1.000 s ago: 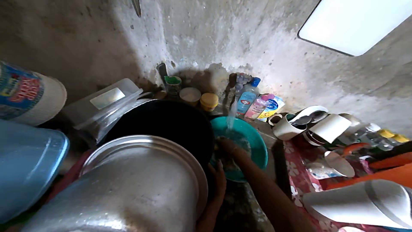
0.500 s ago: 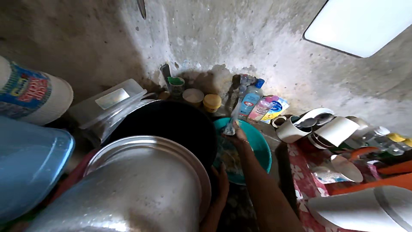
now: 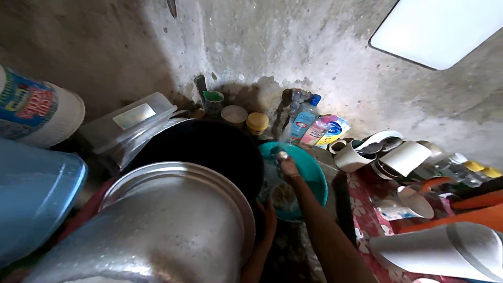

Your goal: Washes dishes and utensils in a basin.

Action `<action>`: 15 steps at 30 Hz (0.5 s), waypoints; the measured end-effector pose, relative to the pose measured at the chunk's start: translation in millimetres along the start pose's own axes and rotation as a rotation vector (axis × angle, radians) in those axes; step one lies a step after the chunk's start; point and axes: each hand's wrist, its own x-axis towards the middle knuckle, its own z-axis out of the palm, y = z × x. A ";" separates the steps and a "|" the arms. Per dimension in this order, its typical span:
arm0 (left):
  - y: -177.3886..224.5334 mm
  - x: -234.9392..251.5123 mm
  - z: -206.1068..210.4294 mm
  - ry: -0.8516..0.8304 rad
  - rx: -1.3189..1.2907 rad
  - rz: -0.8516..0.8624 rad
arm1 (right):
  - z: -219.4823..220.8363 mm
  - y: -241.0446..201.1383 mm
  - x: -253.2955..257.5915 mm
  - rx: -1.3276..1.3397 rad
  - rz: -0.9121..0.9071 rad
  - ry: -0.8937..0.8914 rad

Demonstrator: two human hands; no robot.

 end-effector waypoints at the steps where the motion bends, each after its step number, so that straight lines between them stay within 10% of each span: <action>1: -0.5 0.6 -0.1 0.004 0.018 0.005 | -0.5 -1.0 -1.5 -0.079 -0.009 0.000; 15: 8.2 -0.7 -5.0 -0.003 0.110 -0.020 | -10.1 -72.0 -10.0 -0.396 -0.261 -0.332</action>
